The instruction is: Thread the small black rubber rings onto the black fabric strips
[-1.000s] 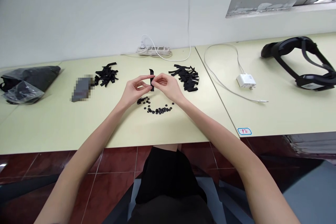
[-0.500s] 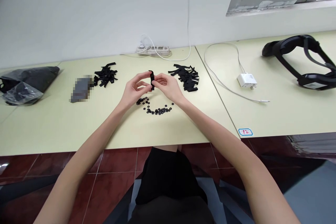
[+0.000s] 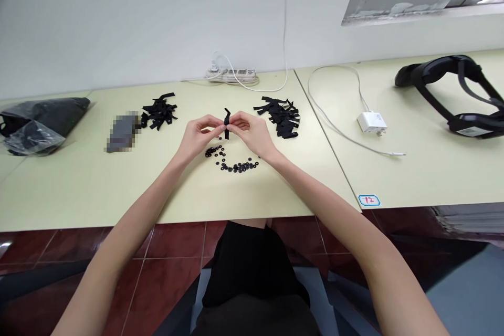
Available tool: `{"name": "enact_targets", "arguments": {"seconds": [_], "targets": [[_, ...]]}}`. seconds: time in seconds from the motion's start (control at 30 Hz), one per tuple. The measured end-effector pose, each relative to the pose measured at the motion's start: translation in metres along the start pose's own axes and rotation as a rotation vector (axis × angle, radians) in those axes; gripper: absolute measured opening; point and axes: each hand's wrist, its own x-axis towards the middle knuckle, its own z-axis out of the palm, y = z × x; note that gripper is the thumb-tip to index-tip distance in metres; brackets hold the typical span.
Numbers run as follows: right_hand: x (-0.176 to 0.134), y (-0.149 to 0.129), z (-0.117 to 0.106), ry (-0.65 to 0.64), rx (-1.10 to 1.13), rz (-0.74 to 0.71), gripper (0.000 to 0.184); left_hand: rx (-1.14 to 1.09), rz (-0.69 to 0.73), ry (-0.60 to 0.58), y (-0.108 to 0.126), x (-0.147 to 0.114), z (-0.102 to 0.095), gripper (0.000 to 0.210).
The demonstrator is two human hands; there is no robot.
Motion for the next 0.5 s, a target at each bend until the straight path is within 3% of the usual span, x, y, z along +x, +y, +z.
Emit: {"name": "enact_targets", "arguments": {"seconds": [0.13, 0.27, 0.5], "targets": [[-0.004, 0.008, 0.001, -0.152, -0.114, 0.051, 0.016, -0.033, -0.03, 0.08, -0.005, 0.003, -0.002, 0.04], [-0.012, 0.008, 0.006, -0.374, -0.441, -0.095, 0.015, -0.021, -0.05, 0.126, -0.01, 0.007, -0.005, 0.04], [-0.014, 0.009, 0.011, -0.429, -0.614, -0.242, 0.018, -0.03, -0.034, 0.121, -0.011, 0.007, -0.003, 0.038]]}}
